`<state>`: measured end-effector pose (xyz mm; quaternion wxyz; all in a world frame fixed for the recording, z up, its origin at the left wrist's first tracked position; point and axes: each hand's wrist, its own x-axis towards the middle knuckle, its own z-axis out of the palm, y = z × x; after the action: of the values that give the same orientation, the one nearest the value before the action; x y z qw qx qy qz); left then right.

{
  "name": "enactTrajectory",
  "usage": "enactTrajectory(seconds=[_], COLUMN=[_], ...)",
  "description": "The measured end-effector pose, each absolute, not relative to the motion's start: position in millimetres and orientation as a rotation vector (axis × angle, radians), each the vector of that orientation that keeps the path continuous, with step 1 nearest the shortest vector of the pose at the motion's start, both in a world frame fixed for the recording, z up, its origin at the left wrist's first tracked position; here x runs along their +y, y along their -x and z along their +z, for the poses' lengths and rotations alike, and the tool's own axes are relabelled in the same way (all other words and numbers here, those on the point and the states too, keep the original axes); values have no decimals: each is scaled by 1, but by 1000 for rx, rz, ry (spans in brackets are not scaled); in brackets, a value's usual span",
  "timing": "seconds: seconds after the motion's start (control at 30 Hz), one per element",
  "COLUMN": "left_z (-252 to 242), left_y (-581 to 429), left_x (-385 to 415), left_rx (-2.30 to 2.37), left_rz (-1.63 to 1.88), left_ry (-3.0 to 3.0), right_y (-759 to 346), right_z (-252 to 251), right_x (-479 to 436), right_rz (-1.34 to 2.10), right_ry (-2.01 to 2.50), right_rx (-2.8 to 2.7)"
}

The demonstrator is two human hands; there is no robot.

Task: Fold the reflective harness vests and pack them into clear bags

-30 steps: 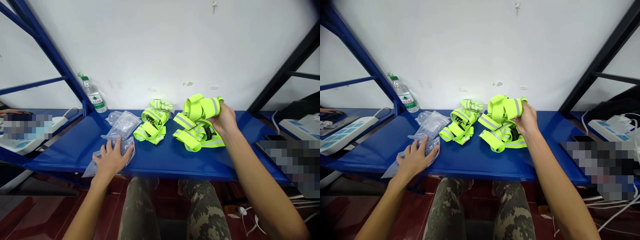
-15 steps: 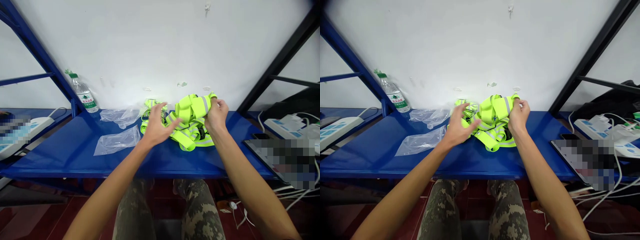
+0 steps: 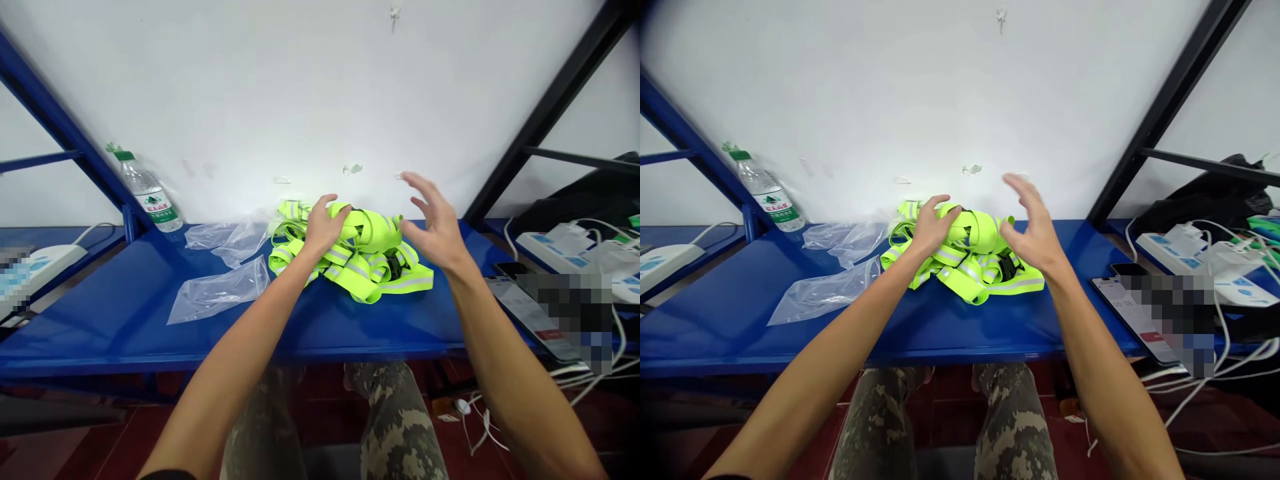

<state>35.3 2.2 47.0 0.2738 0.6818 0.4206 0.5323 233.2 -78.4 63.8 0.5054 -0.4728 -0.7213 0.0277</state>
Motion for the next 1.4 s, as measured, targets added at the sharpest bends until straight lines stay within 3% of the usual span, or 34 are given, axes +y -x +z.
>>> enactTrajectory(seconds=[0.37, 0.53, 0.63, 0.77, 0.9, 1.1, 1.4], left_z=[65, 80, 86, 79, 65, 57, 47], left_y=[-34, -22, -16, -9, -12, -23, -29], left_x=[-13, -21, -24, -22, -19, -19, -16], left_rx=[858, 763, 781, 767, 785, 708, 749], left_rz=[1252, 952, 831, 879, 982, 1137, 1220], left_ry=[-1686, -2090, -2214, -2140, -1980, -1773, -1857], right_y=[-241, -225, -223, -233, -226, -201, -207], right_z=[57, 55, 55, 54, 57, 50, 42], right_x=[-58, -70, -72, -65, -75, -89, -62], right_rz=[61, -294, -227, 144, -191, -421, -107], right_ry=[1407, 1531, 1499, 1389, 1296, 1274, 1329], right_rx=[-2197, -2043, -2023, -1886, -1748, -2136, -2128])
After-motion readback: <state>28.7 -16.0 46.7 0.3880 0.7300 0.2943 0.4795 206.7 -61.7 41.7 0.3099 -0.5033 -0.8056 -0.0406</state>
